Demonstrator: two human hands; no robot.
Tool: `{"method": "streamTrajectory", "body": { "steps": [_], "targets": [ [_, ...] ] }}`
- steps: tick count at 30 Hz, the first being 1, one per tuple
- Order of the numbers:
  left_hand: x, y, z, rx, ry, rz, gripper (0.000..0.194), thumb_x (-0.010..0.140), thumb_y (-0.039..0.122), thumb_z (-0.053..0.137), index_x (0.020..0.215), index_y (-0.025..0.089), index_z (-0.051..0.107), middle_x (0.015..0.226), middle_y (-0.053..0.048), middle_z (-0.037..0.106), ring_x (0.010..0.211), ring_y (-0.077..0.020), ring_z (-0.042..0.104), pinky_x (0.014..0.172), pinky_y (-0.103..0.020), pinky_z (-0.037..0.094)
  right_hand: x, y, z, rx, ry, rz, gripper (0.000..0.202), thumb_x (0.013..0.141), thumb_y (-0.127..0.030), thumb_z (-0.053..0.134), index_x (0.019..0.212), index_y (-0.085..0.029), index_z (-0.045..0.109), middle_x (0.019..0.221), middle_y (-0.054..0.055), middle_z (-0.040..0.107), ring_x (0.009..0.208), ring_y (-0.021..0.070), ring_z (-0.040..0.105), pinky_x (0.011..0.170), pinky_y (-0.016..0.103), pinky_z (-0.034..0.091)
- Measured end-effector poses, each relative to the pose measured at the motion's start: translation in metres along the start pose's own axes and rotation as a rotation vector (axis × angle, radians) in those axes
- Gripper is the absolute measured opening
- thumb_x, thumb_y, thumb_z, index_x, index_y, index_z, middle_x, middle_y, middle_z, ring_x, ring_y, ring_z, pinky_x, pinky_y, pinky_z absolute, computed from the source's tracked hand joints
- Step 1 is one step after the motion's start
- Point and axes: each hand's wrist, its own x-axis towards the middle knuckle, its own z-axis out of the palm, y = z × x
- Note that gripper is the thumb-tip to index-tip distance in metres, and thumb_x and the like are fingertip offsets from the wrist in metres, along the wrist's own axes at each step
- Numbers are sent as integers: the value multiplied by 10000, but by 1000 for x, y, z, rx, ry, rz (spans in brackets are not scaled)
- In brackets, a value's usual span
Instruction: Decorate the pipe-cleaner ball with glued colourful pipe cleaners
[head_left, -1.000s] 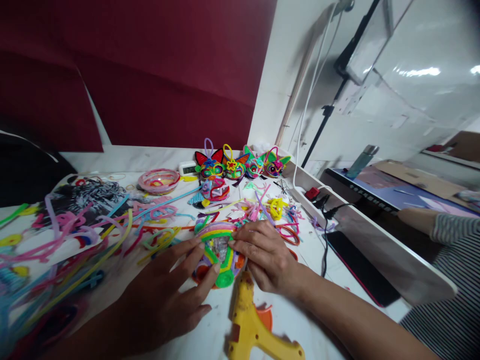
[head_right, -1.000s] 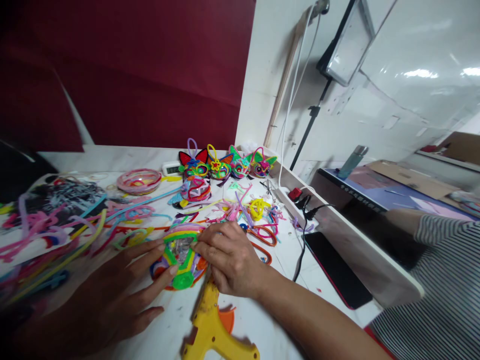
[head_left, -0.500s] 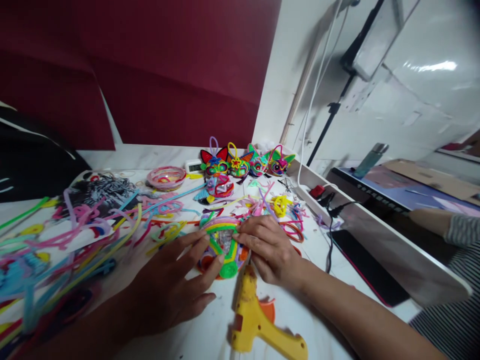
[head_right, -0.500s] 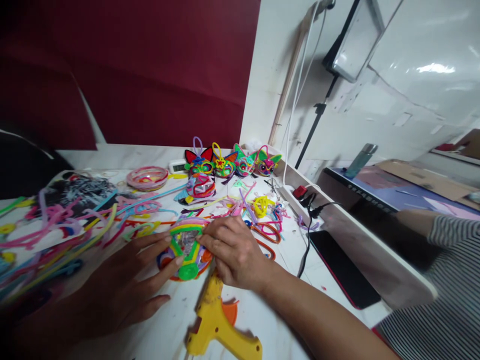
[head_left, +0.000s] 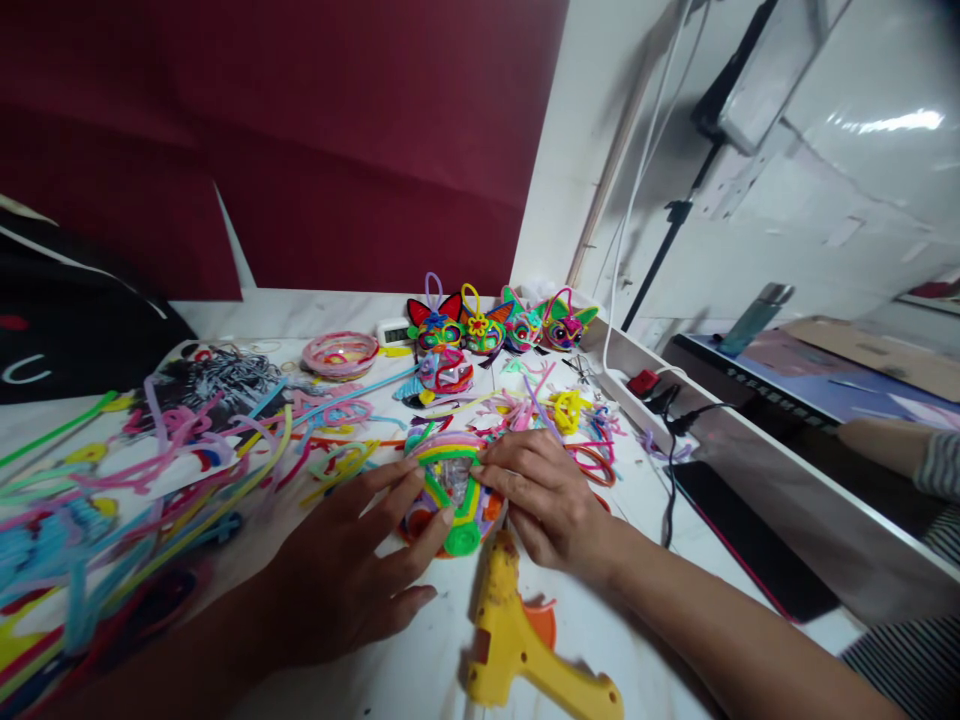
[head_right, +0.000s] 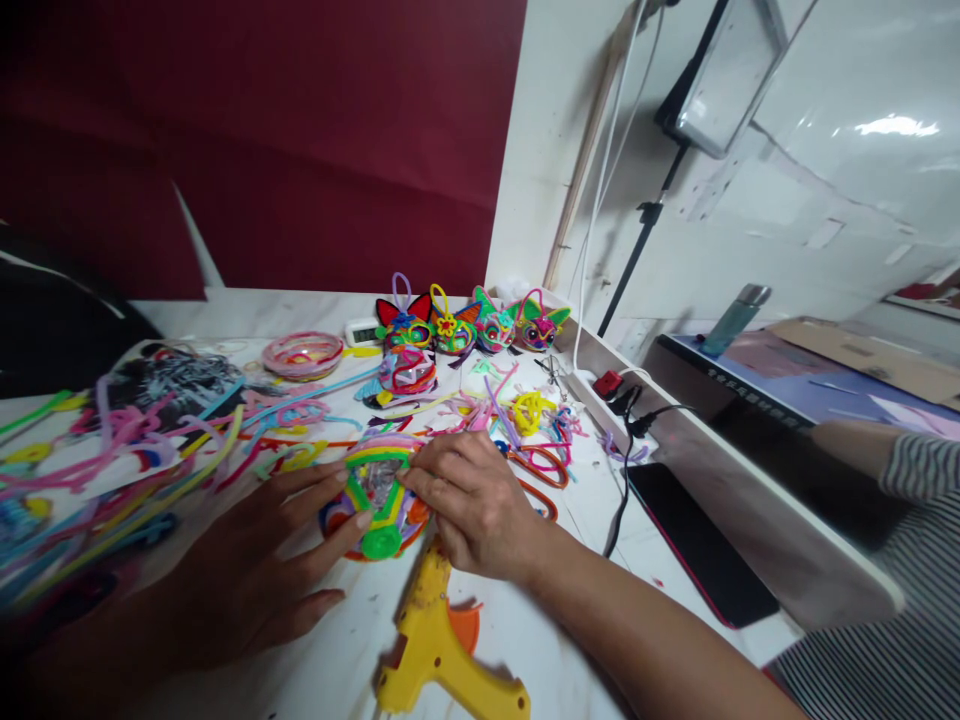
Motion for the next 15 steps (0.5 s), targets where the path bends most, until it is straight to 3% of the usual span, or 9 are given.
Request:
{"method": "streamTrajectory", "body": {
  "steps": [9,15],
  "targets": [
    [0,-4,0,22,-16,45,353,913,292,637,1252,195,621,1319,-163,556,1341,-356,511,1073,-509,527,1,-1,-1,-5,-8,1,393,906,-96,499,1280,-138,614,1093,152,730,1069,295,646,862,484,542],
    [-1,-2,1,-5,19,-11,340,914,292,637,1244,207,629,1320,-147,568,1349,-348,509,1107,-509,499,0,-1,1,-6,5,3,400,924,-110,488,1304,-159,602,1088,141,725,1063,288,649,862,480,547]
  ]
}}
